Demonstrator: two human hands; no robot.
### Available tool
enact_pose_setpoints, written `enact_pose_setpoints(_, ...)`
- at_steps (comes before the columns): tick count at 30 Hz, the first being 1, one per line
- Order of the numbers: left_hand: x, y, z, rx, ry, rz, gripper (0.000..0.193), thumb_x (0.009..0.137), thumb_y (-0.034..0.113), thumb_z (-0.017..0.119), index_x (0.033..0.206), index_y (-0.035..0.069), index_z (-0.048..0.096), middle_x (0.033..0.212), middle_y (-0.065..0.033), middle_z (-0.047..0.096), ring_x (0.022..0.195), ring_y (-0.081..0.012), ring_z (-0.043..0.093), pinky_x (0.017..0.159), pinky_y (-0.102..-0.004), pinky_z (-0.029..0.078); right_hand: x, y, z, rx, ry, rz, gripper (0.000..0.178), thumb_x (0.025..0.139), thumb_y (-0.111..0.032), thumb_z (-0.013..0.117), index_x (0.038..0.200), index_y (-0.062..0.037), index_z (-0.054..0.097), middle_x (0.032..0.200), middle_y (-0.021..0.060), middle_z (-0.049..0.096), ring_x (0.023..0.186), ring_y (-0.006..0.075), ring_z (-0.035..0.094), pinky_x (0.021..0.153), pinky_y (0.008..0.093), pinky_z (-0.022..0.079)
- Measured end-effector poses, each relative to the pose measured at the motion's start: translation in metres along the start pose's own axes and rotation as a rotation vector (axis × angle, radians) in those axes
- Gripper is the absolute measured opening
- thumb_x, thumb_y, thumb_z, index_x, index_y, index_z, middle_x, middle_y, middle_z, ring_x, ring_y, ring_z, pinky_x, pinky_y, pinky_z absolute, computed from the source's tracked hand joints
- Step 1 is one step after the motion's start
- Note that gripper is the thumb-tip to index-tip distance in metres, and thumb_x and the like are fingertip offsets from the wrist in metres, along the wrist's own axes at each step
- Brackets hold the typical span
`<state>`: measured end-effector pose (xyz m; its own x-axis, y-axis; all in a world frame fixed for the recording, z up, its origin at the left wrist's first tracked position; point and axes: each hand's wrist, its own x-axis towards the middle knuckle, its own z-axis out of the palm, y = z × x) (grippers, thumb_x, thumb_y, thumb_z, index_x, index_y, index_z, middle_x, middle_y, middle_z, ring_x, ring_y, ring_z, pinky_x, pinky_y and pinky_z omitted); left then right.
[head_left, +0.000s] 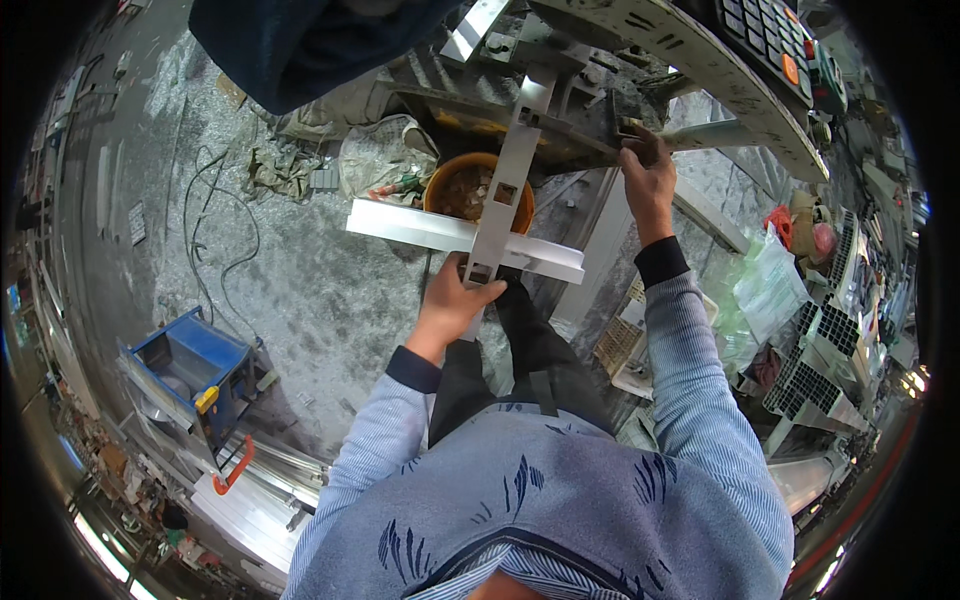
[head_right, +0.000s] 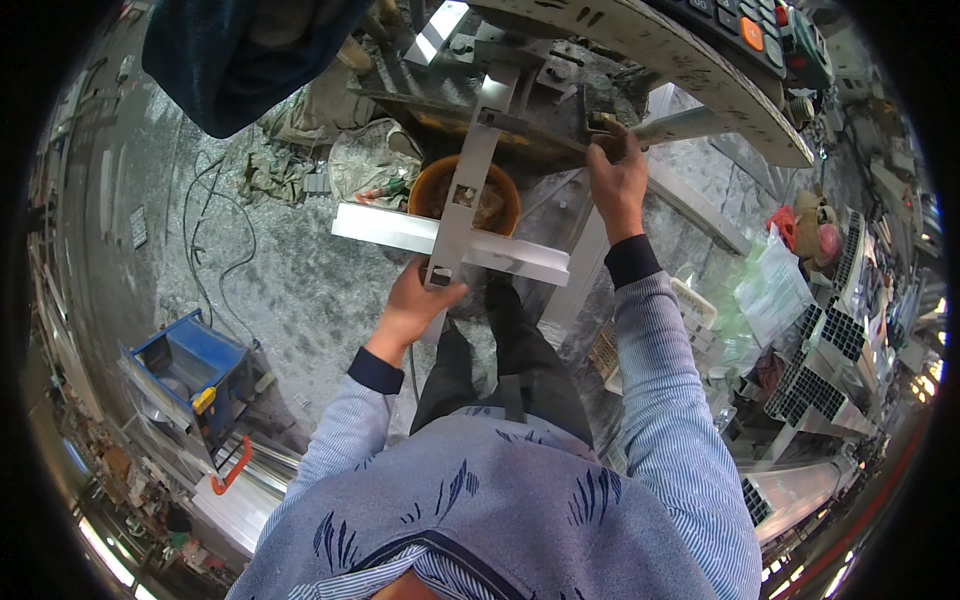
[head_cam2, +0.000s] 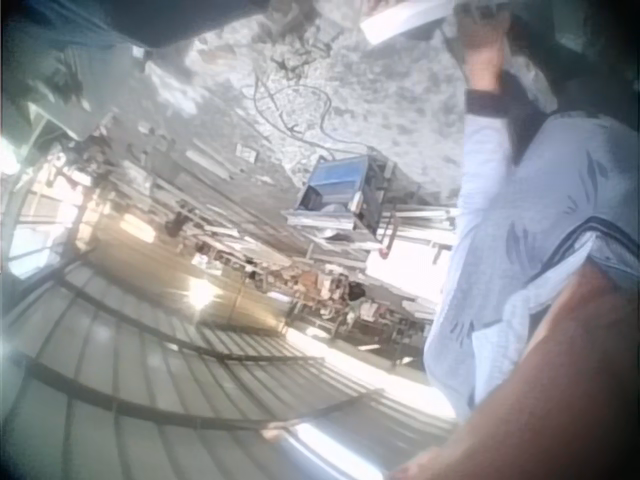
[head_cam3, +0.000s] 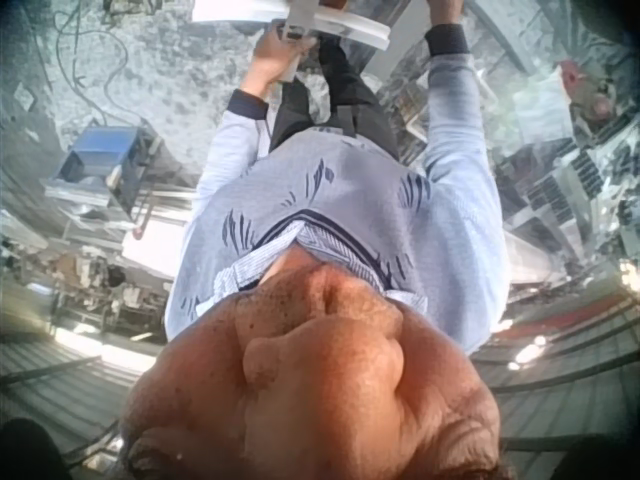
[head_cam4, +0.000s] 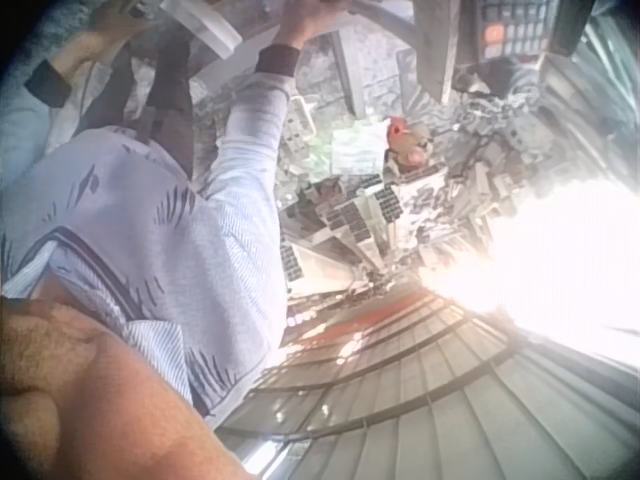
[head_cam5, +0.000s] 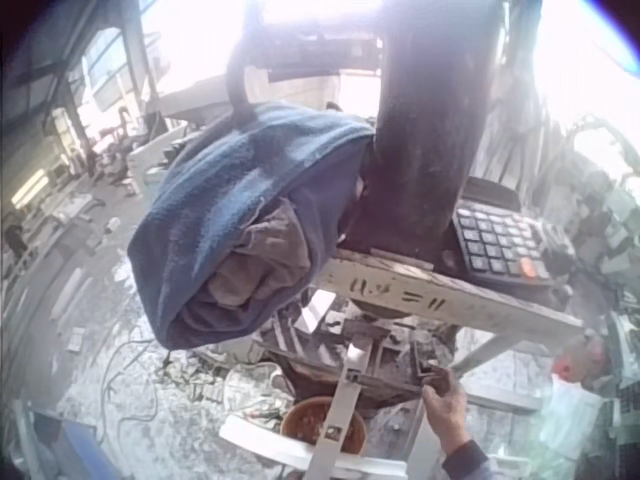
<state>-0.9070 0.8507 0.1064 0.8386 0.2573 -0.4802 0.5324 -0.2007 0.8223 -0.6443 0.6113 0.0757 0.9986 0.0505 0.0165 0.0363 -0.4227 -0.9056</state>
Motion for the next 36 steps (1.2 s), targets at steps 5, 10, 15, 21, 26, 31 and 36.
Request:
enact_pose_setpoints(5, -0.027, -0.018, -0.012, -0.405, -0.275, -0.368, 0.051, 0.094, 0.032, 0.076, 0.128, -0.003, 0.060, 0.101, -0.0115, 0.072, 0.082, -0.0173, 0.070, 0.078, -0.0323, 0.056, 0.013, -0.010, -0.014, -0.476, 0.029, -0.096, 0.043, 0.087, -0.020, 0.071, 0.129, -0.0107, 0.068, 0.094, 0.0121, 0.077, 0.087, 0.0309, 0.075, 0.083, 0.0419, 0.058)
enact_pose_setpoints(10, -0.036, -0.025, 0.001, -0.559, -0.159, -0.303, 0.052, 0.097, 0.042, 0.074, 0.123, -0.001, 0.063, 0.088, -0.0061, 0.068, 0.072, -0.0127, 0.064, 0.066, -0.0270, 0.053, 0.016, -0.013, -0.016, -0.713, -0.012, -0.122, 0.051, 0.086, -0.026, 0.069, 0.137, -0.0227, 0.062, 0.092, 0.0131, 0.076, 0.086, 0.0359, 0.074, 0.077, 0.0474, 0.057)
enact_pose_setpoints(15, -0.034, -0.029, 0.002, -0.579, -0.153, -0.298, 0.052, 0.097, 0.043, 0.074, 0.122, -0.001, 0.063, 0.087, -0.0056, 0.067, 0.069, -0.0111, 0.061, 0.064, -0.0265, 0.051, 0.014, -0.017, -0.015, -0.846, -0.065, -0.188, 0.051, 0.087, -0.024, 0.066, 0.138, -0.0258, 0.060, 0.089, 0.0153, 0.075, 0.084, 0.0389, 0.073, 0.075, 0.0494, 0.057)
enact_pose_setpoints(21, -0.033, -0.031, 0.004, -0.602, -0.177, -0.304, 0.058, 0.096, 0.043, 0.075, 0.130, 0.000, 0.058, 0.090, -0.0055, 0.067, 0.070, -0.0114, 0.062, 0.064, -0.0263, 0.053, 0.015, -0.021, -0.015, -0.915, -0.134, -0.153, 0.053, 0.087, -0.024, 0.064, 0.139, -0.0260, 0.058, 0.090, 0.0192, 0.075, 0.083, 0.0411, 0.072, 0.074, 0.0510, 0.057)
enact_pose_setpoints(26, -0.032, -0.032, 0.004, -0.589, -0.185, -0.284, 0.058, 0.095, 0.045, 0.076, 0.128, 0.000, 0.059, 0.090, -0.0057, 0.066, 0.070, -0.0115, 0.062, 0.063, -0.0261, 0.052, 0.016, -0.029, -0.017, -0.995, -0.173, -0.176, 0.058, 0.087, -0.025, 0.069, 0.144, -0.0233, 0.056, 0.092, 0.0158, 0.076, 0.086, 0.0372, 0.074, 0.075, 0.0480, 0.058)
enact_pose_setpoints(31, -0.030, -0.032, 0.004, -0.563, -0.204, -0.259, 0.056, 0.097, 0.046, 0.073, 0.126, 0.000, 0.059, 0.089, -0.0056, 0.065, 0.070, -0.0124, 0.061, 0.063, -0.0272, 0.052, -0.014, -0.036, 0.001, -0.691, -0.192, -0.163, 0.059, 0.086, -0.022, 0.070, 0.143, -0.0143, 0.056, 0.093, 0.0166, 0.076, 0.085, 0.0371, 0.074, 0.075, 0.0460, 0.058)
enact_pose_setpoints(36, -0.032, -0.028, 0.004, -0.571, -0.199, -0.243, 0.049, 0.100, 0.041, 0.070, 0.122, -0.001, 0.060, 0.088, -0.0061, 0.065, 0.069, -0.0130, 0.061, 0.063, -0.0285, 0.052, -0.052, -0.040, 0.050, -0.113, -0.308, 0.032, 0.074, 0.082, -0.020, 0.078, 0.148, -0.0013, 0.050, 0.100, 0.0145, 0.077, 0.088, 0.0256, 0.074, 0.083, 0.0370, 0.058)
